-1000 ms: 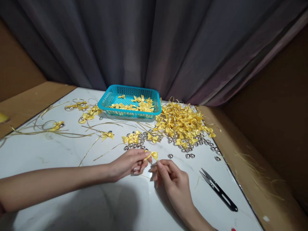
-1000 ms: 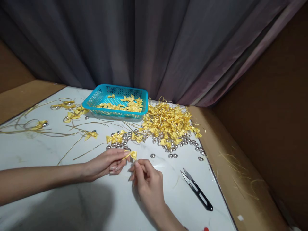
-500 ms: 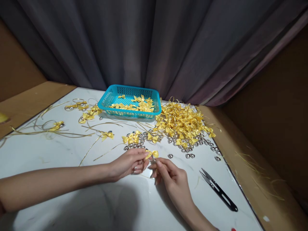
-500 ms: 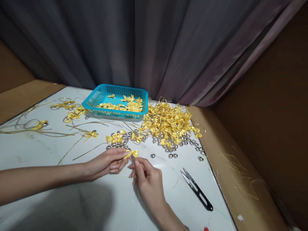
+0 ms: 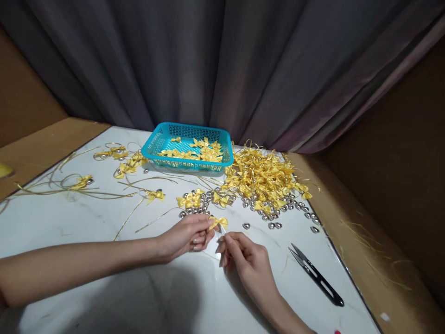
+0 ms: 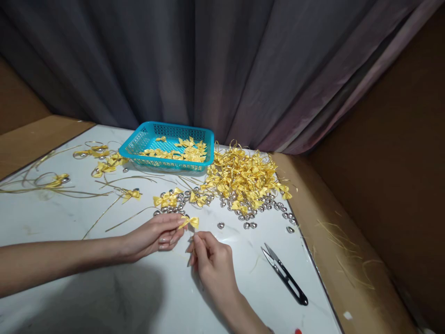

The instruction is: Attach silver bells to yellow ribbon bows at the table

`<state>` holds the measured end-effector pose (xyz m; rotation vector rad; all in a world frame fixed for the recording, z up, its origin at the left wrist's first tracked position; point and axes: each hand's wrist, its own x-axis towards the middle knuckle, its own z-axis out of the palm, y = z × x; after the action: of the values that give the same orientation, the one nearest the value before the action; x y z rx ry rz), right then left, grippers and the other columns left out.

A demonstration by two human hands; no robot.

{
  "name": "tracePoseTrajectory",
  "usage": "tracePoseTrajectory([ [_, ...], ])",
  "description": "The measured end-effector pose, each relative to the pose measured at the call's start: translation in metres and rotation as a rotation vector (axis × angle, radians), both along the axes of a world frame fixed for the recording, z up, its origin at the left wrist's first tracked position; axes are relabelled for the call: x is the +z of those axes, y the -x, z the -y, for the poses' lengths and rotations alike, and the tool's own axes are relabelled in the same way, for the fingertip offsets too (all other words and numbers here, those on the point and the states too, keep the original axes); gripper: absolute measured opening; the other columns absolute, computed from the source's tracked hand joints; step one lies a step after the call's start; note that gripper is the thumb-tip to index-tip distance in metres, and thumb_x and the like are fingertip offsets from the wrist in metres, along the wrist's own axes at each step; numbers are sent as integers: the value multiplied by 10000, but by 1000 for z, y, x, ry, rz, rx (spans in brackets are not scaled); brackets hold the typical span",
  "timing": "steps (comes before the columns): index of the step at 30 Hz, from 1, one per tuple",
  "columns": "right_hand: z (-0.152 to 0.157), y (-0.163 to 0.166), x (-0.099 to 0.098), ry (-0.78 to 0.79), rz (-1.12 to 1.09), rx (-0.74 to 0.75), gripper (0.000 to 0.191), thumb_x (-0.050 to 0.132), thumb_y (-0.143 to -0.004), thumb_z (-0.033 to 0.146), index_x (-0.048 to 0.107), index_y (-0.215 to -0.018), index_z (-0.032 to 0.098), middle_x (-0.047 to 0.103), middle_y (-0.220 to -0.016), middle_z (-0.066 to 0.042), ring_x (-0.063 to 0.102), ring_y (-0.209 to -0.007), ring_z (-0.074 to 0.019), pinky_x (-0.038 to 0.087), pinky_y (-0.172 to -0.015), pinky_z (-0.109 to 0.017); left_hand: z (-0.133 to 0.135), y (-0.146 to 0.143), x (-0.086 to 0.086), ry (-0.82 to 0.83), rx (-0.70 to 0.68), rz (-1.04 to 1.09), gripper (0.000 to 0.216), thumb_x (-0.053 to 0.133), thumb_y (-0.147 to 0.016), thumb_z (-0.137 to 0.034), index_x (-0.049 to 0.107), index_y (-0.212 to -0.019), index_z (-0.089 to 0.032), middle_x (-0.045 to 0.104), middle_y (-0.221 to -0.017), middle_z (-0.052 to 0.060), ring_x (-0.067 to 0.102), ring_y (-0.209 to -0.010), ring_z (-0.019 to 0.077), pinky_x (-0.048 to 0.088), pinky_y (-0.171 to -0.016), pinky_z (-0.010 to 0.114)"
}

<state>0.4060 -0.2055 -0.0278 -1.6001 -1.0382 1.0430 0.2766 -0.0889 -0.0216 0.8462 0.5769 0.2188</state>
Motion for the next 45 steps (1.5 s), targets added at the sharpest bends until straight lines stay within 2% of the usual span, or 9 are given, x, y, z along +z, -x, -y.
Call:
tracePoseTrajectory([
  [8,0,0,0,-12,-2,12,368,426,-910,448,564,-708,173,536,-523,7,493,-464,-124,395,-512,-247,0,0,-2,9,4,6,286,615,-816,-314,469,-641,-141,428,-491,-54,210,-409,34,159,-414,188],
  [13,1,0,1,-20,11,25,365,412,-918,434,569,-722,169,537,-528,3,496,-468,-127,398,-520,-252,-1,0,-2,14,-27,28,252,576,-832,-308,503,-658,-141,508,-501,-11,273,-404,53,218,-396,192],
  [17,0,1,2,-22,10,26,361,415,-917,428,568,-720,167,529,-524,5,494,-464,-127,402,-519,-253,0,-2,1,-18,-51,21,279,574,-836,-355,529,-677,-130,511,-498,-9,300,-401,56,256,-393,190],
  [27,2,2,5,-40,32,41,354,420,-912,418,569,-718,163,530,-519,8,495,-462,-119,393,-506,-235,1,-1,2,-62,-52,13,322,594,-804,-412,520,-666,-130,503,-489,-15,279,-394,50,247,-384,184],
  [32,1,4,5,-57,74,70,343,400,-924,396,558,-725,165,527,-514,16,495,-455,-109,396,-508,-216,2,-1,1,-90,-44,-21,309,587,-803,-404,489,-665,-145,459,-480,-42,234,-404,49,194,-387,185],
  [45,0,10,2,-13,102,56,371,383,-928,386,515,-650,178,380,-459,60,337,-398,-84,274,-431,-211,6,1,-3,-259,-48,-58,380,549,-794,-500,404,-660,-176,403,-455,-82,248,-388,42,138,-390,194],
])
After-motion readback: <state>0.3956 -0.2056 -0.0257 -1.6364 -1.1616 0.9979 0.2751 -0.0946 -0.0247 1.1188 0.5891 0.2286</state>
